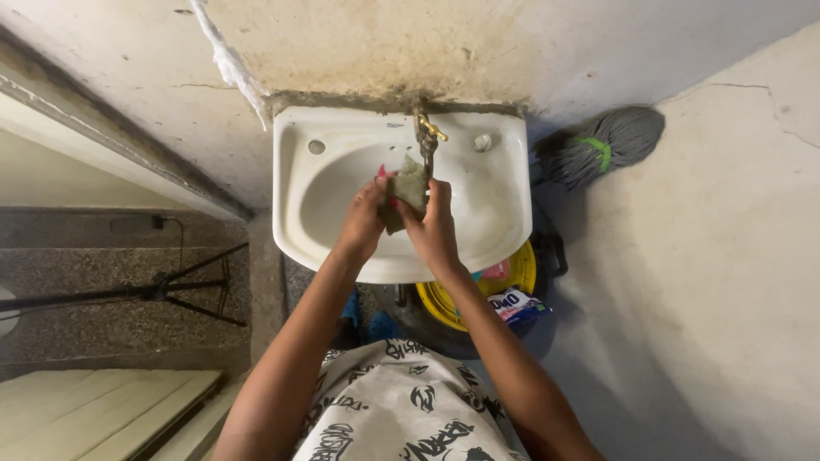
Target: The person cleans a sink and a faucet using a sponge, wiping around the basin and the metal fixture.
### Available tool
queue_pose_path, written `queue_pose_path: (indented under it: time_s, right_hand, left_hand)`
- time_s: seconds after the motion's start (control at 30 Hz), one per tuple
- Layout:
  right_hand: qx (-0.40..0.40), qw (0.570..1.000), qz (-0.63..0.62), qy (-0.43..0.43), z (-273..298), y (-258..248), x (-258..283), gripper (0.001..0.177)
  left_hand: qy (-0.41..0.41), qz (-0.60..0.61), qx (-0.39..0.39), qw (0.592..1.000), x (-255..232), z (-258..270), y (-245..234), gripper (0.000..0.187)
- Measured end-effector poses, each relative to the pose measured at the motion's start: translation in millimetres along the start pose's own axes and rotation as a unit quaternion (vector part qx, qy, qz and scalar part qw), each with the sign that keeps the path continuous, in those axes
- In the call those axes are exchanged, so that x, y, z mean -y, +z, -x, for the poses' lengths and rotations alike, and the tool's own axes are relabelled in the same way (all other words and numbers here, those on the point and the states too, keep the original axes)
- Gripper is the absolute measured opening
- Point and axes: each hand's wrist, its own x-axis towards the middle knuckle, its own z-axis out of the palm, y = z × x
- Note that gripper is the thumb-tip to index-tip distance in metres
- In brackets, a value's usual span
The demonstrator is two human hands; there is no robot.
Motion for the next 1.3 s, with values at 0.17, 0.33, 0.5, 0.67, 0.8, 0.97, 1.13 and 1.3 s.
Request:
queue_pose_path:
  time_s: [0.17,0.33,0.5,0.67,0.8,0.97,1.13,1.3]
  right_hand:
    - [0.015,0.999,-0.017,0.043,-4,5,-15,0.029]
    - [0.051,0.984,-0.09,0.146,-29,-6,-15,0.031]
    - [0.002,0.981,-0.153,0.121,-50,-22,-15,0.025]
    - [0.003,0.984,-0.102,0.149,-65,-20,-13,0.026]
    - [0.002,0.986,-0.093,0.14,-69,-18,-12,0.032]
    - [0.021,0.979,-0.1,0.176,-59,-30,-8,0.034]
    - [0.023,0.988,-0.065,0.142,-57,-29,-11,0.035]
    - [0.022,0.987,-0.021,0.158,-69,-18,-8,0.033]
  left_hand:
    - [0.066,-0.146,-0.084,0.983,-2,2,10,0.057]
    - [0.094,-0.209,-0.041,0.973,-31,0,35,0.045]
    - [0.1,-0.323,-0.073,0.938,-50,-22,56,0.039]
    - [0.124,-0.427,-0.101,0.89,-49,-35,64,0.041]
    - [0.11,-0.392,-0.121,0.905,-48,-37,63,0.043]
    - [0.115,-0.354,-0.145,0.917,-43,-32,72,0.042]
    - [0.148,-0.375,-0.115,0.908,-43,-28,69,0.037]
    - [0.152,-0.329,-0.101,0.926,-53,-39,66,0.034]
